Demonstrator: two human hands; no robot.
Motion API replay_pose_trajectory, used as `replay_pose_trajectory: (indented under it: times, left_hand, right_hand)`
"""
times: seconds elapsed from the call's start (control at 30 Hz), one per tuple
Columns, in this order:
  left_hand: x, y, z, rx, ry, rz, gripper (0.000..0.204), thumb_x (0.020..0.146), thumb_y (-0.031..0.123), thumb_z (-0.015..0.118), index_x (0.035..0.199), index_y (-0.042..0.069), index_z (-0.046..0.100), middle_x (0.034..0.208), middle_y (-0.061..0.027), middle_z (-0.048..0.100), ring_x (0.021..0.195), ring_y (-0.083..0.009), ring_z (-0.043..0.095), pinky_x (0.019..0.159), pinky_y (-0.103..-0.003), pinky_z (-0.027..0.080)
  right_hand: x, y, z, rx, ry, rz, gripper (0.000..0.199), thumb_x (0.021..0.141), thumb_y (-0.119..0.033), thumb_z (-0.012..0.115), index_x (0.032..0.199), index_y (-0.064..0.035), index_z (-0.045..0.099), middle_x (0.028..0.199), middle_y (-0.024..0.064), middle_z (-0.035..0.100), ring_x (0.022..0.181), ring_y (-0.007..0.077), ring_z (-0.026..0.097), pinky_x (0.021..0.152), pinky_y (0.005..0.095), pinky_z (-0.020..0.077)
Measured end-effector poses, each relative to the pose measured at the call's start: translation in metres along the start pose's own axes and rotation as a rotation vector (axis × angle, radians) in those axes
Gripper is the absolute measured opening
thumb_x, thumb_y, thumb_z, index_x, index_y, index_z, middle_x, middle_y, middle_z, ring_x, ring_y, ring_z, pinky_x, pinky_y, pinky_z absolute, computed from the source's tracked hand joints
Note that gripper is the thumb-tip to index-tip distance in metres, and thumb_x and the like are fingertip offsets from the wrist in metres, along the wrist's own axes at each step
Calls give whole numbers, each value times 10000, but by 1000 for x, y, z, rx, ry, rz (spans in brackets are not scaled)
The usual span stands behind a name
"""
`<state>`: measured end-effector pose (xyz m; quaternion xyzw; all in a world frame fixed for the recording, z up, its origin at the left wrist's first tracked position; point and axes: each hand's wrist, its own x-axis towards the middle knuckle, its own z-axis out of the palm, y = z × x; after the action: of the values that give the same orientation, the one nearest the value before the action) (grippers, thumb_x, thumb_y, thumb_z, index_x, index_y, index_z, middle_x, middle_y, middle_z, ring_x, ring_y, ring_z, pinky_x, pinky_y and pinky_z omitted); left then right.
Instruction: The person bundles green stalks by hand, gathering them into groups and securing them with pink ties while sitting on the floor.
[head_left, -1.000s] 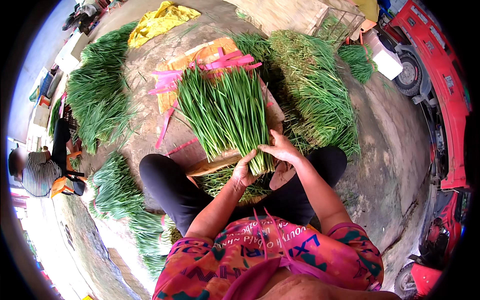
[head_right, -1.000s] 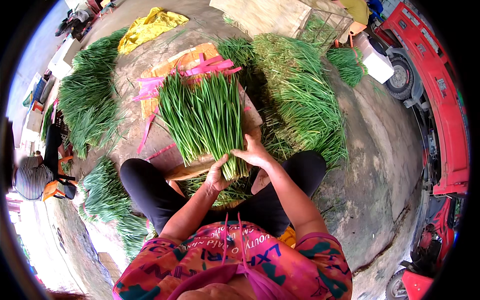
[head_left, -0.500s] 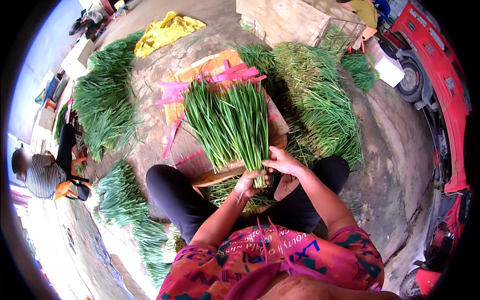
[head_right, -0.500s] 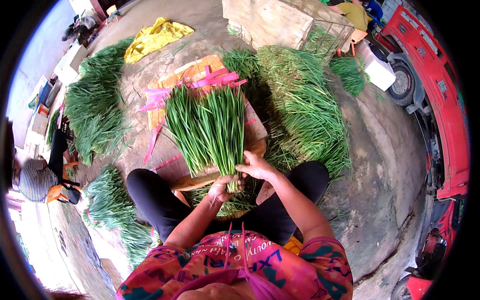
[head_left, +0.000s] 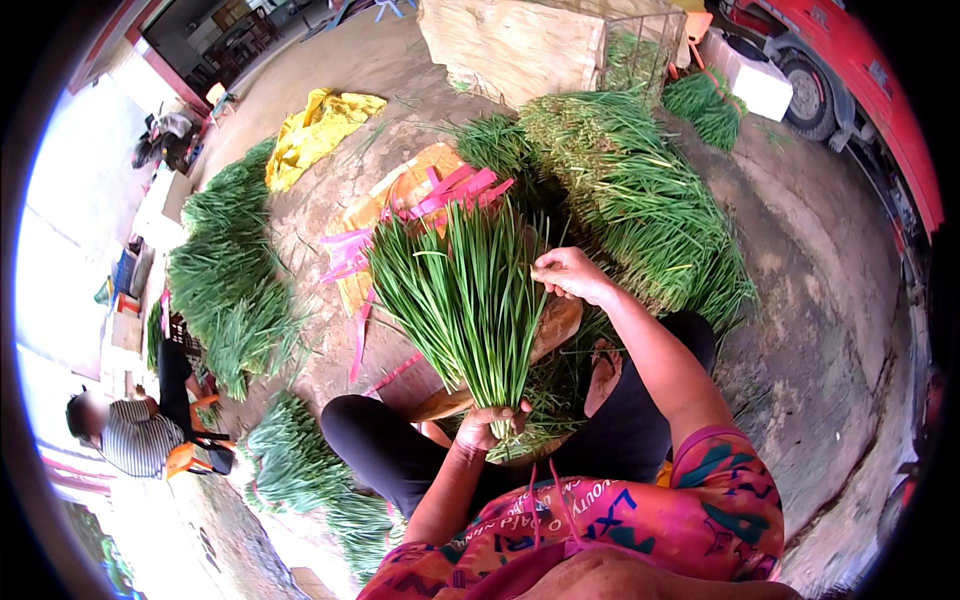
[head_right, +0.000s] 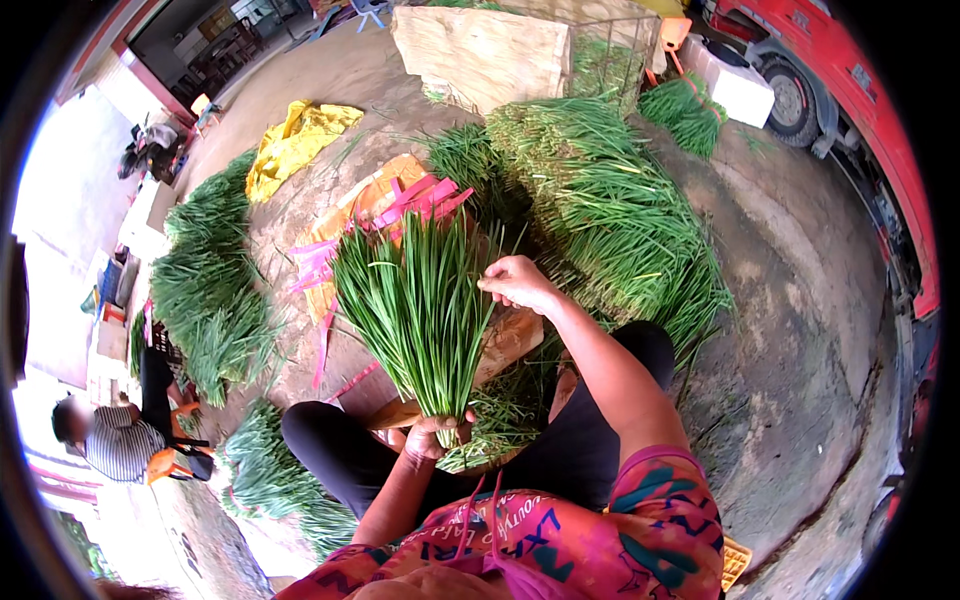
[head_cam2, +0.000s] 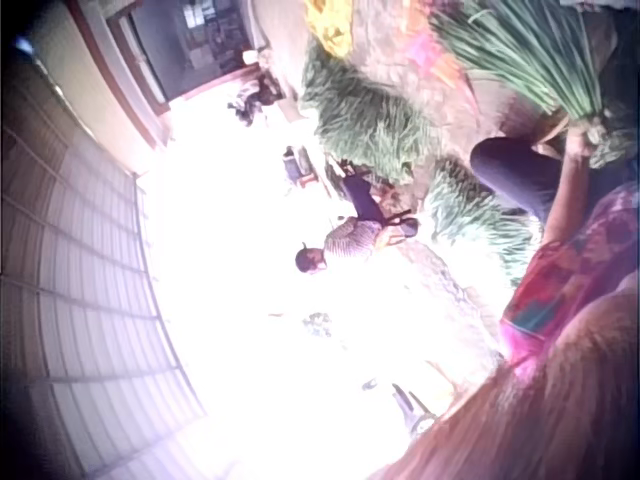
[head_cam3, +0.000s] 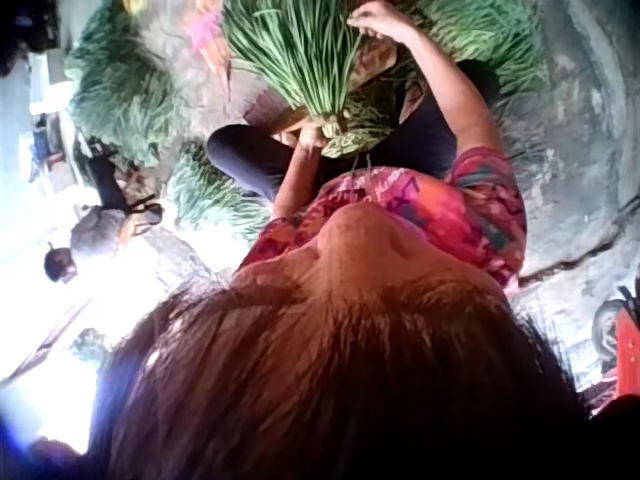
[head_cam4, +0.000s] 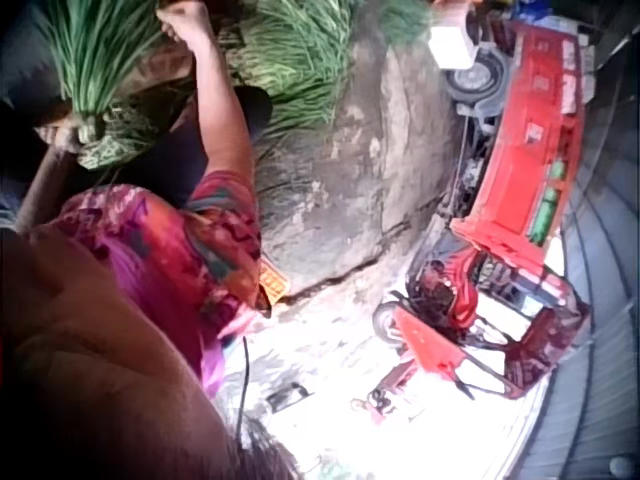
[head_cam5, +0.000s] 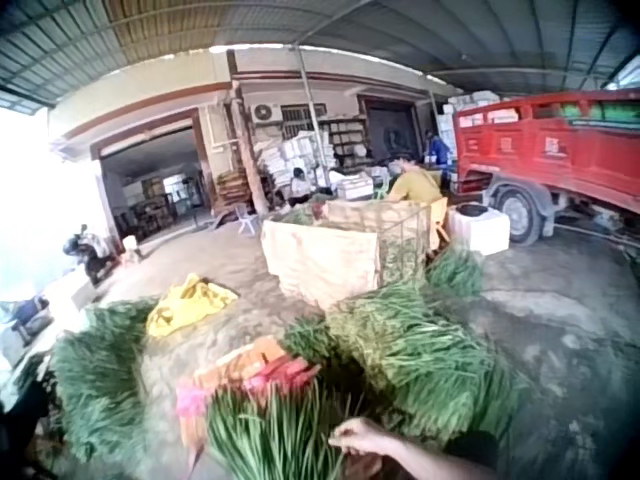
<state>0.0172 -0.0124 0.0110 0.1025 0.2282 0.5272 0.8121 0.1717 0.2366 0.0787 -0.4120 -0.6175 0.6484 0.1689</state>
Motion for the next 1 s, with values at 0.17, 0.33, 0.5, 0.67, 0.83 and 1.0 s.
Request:
replay_pose_trajectory:
  times: [0.17,0.33,0.5,0.67,0.83,1.0]
  left_hand:
    - [-10,5,11,147,60,13,393,664,64,653,1027,-2,516,869,-144,596,614,-206,591,552,-290,499]
    - [-21,11,20,131,45,13,385,661,55,645,1012,-6,500,831,-147,571,565,-201,579,494,-291,496]
    - [-29,9,21,130,13,26,376,666,56,617,1013,3,480,801,-133,534,564,-182,531,475,-287,447]
    - [-36,11,17,86,-2,-58,325,655,105,636,917,-23,493,682,-87,500,525,-161,490,458,-259,391]
    - [-39,16,23,127,56,-71,303,648,155,651,821,-42,500,613,-70,479,496,-142,459,438,-242,352]
    - [-39,19,20,148,19,-85,296,664,165,635,820,-47,499,600,-60,468,494,-136,447,431,-238,336]
  right_hand:
    - [1,11,4,15,-143,100,162,802,-177,617,787,-16,600,608,-3,548,465,47,452,395,190,329]
    - [-12,8,-6,110,-205,78,150,814,-167,604,819,-21,572,616,-3,535,464,40,438,386,188,302]
    - [-22,18,-6,259,-343,121,133,821,-155,594,777,-37,550,597,-9,525,430,25,404,364,174,277]
    - [-32,17,-7,112,-315,55,123,826,-144,586,800,-25,603,576,-6,539,429,26,418,363,182,290]
    - [-48,24,-4,-442,-115,-360,186,797,-120,590,646,-14,581,509,14,532,444,89,483,423,273,369]
    - [-45,54,3,-724,435,-332,179,702,25,495,581,-105,469,514,33,481,439,127,458,396,297,430]
